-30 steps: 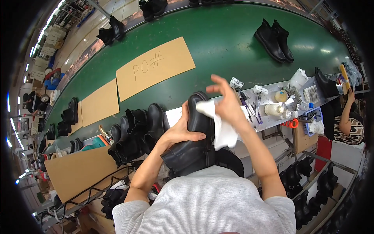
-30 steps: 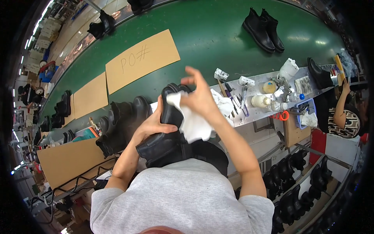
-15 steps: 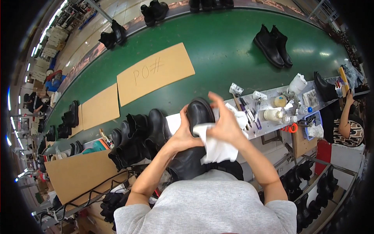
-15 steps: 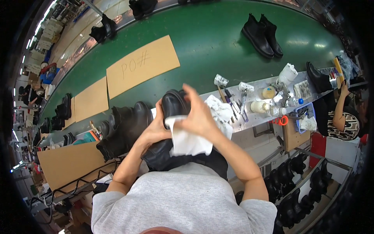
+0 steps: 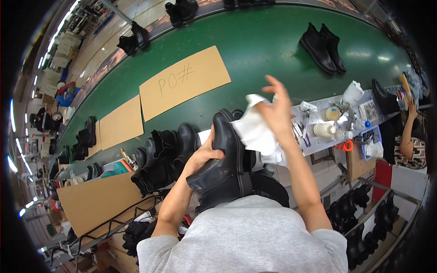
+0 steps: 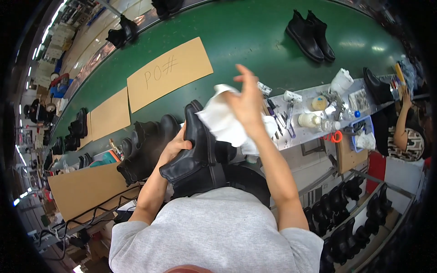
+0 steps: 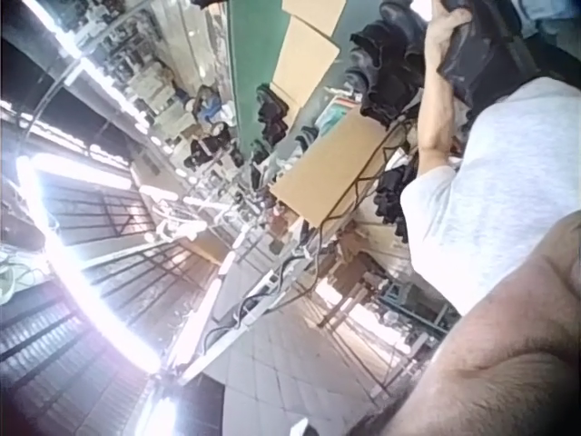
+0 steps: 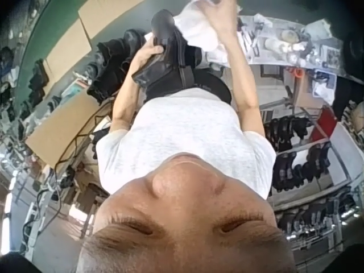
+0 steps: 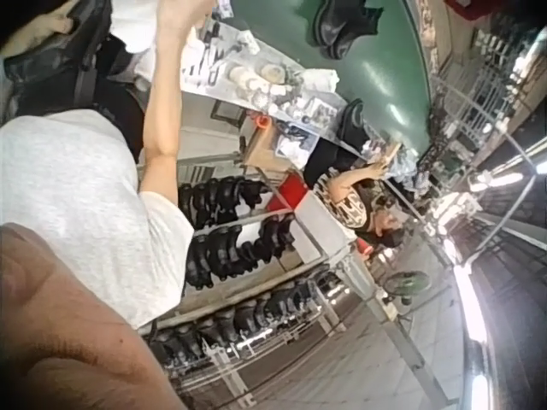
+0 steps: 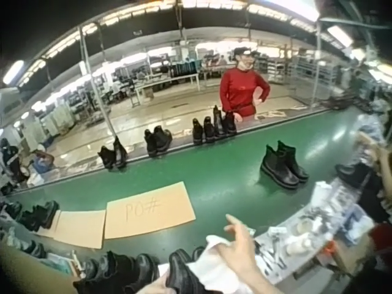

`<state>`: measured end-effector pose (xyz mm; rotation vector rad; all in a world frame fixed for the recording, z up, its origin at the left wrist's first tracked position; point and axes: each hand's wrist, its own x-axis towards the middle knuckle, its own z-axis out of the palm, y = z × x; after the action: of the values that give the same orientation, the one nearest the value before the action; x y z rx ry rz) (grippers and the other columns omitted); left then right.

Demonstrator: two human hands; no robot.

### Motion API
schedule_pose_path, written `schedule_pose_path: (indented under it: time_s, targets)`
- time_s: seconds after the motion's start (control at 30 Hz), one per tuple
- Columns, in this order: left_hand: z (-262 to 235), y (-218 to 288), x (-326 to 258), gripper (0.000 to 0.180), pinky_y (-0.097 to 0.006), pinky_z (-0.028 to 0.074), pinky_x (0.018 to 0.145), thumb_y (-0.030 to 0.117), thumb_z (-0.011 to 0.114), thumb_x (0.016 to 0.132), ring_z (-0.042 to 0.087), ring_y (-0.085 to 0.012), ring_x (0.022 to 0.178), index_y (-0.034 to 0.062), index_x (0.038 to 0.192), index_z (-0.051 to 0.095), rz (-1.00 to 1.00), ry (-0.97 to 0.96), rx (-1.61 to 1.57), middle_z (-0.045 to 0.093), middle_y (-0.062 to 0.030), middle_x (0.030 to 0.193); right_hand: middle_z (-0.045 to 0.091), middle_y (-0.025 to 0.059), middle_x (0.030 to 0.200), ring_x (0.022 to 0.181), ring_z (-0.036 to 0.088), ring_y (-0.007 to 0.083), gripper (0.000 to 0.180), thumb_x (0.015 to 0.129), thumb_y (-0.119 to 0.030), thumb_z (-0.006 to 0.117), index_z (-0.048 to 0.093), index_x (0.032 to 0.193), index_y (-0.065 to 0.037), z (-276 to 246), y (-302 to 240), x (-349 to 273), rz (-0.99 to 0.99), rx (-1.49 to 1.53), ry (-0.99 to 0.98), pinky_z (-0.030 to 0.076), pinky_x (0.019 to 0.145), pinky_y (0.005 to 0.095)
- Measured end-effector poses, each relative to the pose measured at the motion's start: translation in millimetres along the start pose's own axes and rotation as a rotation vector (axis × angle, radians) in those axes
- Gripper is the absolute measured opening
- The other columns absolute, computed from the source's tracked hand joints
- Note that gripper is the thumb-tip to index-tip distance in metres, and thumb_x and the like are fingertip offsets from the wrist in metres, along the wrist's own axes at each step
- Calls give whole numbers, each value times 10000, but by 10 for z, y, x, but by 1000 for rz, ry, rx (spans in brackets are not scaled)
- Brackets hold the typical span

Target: Clean and prepare black boots using a cloth and a spray gun at a manufacturing station.

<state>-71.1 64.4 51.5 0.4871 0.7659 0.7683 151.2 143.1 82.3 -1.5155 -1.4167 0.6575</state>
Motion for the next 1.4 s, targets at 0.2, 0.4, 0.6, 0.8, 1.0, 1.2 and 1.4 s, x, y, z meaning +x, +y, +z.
schedule_pose_path:
  time_s: [0.2,0.4,0.6,0.8,1.0,1.2,1.4]
  targets:
    - [-247,-24,-96,718,-420,504,885,279,720,777,611,-285,998,46,1354,361,-17,159,-369,587,-131,1136,554,172,1138,1049,540,321,532,753,-36,633,472,1260,-56,-955,949,42,151,-462,2,440,879,421]
    - [-335,106,-88,795,-506,413,993,470,619,820,419,-348,1244,61,1408,275,195,0,-364,471,-170,1291,260,314,1412,1322,269,437,920,703,-235,759,222,1415,-10,-165,529,-828,55,-178,-668,270,1075,416]
    - [-289,61,85,1046,-617,412,940,558,721,692,382,-426,1257,110,1443,147,523,-215,-449,406,-165,1355,493,237,1295,1227,465,328,613,827,-32,584,347,1392,-42,175,1047,-1051,251,96,-660,349,1015,352]
    - [-167,38,99,1063,-586,409,964,507,758,680,361,-416,1276,83,1439,147,497,-434,-597,346,-171,1400,537,138,1257,1102,557,245,484,879,-2,484,407,1357,-22,-429,1612,-929,542,1086,-664,467,953,375]
    - [-58,90,32,932,-545,483,895,550,677,744,482,-381,1186,39,1398,252,512,-238,-485,409,-192,1357,535,139,1256,1095,558,241,468,884,-9,488,416,1347,-16,-475,1601,-1061,795,1333,-457,469,945,366]
    - [-143,376,-210,769,-410,495,911,345,672,768,535,-312,1127,-42,1341,336,299,144,-90,492,-215,1261,590,69,1161,1029,559,153,480,864,-4,541,452,1335,-31,-429,935,-746,602,829,-518,420,919,252]
    - [-193,58,-339,862,-402,358,1050,524,612,774,463,-303,1221,-18,1379,321,56,23,-169,405,-199,1377,310,253,1423,1322,321,346,597,893,-137,547,273,1398,26,193,657,-920,150,6,-785,258,1079,328]
